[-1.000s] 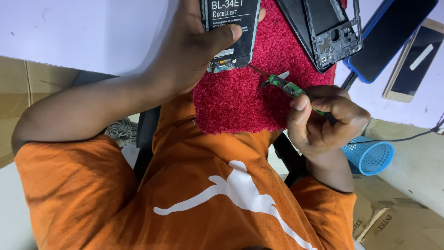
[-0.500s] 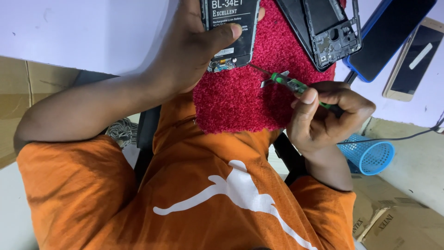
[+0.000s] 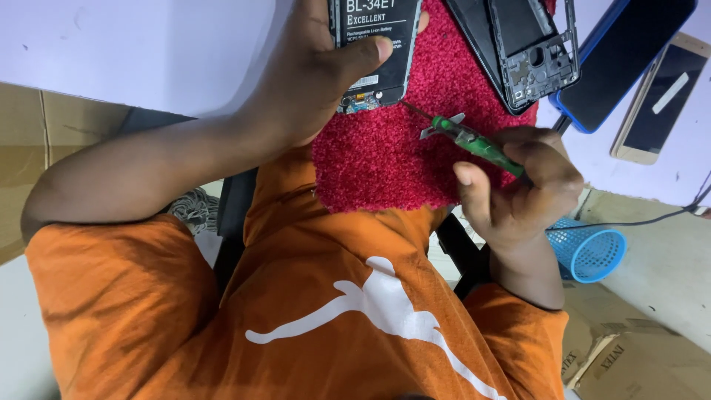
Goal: Disassembling a smartphone by removing the back cover and internal components.
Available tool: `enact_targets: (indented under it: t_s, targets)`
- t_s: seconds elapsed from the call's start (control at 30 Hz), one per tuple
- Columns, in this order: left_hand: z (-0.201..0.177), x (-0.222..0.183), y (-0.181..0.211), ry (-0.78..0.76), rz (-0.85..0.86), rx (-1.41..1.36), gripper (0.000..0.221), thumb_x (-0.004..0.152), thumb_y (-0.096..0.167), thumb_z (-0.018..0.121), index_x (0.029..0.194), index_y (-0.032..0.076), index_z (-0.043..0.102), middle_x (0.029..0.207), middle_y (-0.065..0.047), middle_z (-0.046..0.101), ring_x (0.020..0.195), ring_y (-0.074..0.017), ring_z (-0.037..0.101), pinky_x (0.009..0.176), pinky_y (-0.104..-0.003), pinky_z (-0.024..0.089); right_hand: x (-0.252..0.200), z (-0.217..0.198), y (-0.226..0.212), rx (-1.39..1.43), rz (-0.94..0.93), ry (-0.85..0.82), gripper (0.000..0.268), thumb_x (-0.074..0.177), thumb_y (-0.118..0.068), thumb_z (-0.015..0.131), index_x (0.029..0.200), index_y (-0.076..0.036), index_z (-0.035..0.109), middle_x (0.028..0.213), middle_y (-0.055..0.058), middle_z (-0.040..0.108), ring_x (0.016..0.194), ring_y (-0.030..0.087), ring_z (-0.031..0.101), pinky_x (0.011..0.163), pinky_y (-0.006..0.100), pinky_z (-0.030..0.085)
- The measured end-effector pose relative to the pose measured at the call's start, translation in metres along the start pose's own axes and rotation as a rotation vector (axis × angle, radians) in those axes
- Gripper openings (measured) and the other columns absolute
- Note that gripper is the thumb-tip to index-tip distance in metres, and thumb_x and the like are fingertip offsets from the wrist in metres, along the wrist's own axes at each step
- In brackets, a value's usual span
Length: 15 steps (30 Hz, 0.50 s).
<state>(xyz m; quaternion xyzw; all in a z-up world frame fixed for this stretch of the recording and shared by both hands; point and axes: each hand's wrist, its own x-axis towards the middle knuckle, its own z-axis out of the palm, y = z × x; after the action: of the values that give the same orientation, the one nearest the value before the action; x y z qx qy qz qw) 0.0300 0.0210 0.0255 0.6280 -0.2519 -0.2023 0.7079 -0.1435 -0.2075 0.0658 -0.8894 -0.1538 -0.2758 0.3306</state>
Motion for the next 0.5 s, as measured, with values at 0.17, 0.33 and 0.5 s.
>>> enact_targets:
  t_s: [0.17,0.33,0.5]
  targets:
    - [0.002,0.000,0.001,-0.008,-0.100,-0.237,0.046,0.112,0.011,0.068,0.147,0.018,0.040,0.137,-0.012,0.061,0.122,-0.0276,0.075,0.092,-0.040,0.074,-0.010,0.004,-0.001,0.053,0.144,0.013,0.023,0.106,-0.001,0.064,0.117,0.007,0.045,0.103,0.032,0.059,0.088,0.045,0.065,0.080,0.050,0.053]
    - [0.003,0.001,0.011,-0.043,-0.027,-0.179,0.043,0.115,0.007,0.063,0.150,0.017,0.039,0.150,-0.018,0.061,0.140,-0.0319,0.068,0.109,-0.042,0.067,0.005,-0.002,-0.004,-0.109,-0.027,-0.025,0.020,0.112,-0.009,0.063,0.113,0.003,0.046,0.091,0.028,0.063,0.080,0.040,0.059,0.070,0.049,0.045]
    - [0.004,0.001,0.010,-0.063,-0.042,-0.292,0.038,0.114,0.000,0.057,0.145,0.013,0.040,0.151,-0.026,0.064,0.146,-0.0372,0.068,0.108,-0.046,0.072,-0.001,-0.001,0.002,0.024,0.043,-0.020,0.024,0.103,0.000,0.065,0.114,0.001,0.044,0.105,0.027,0.059,0.091,0.043,0.068,0.085,0.051,0.052]
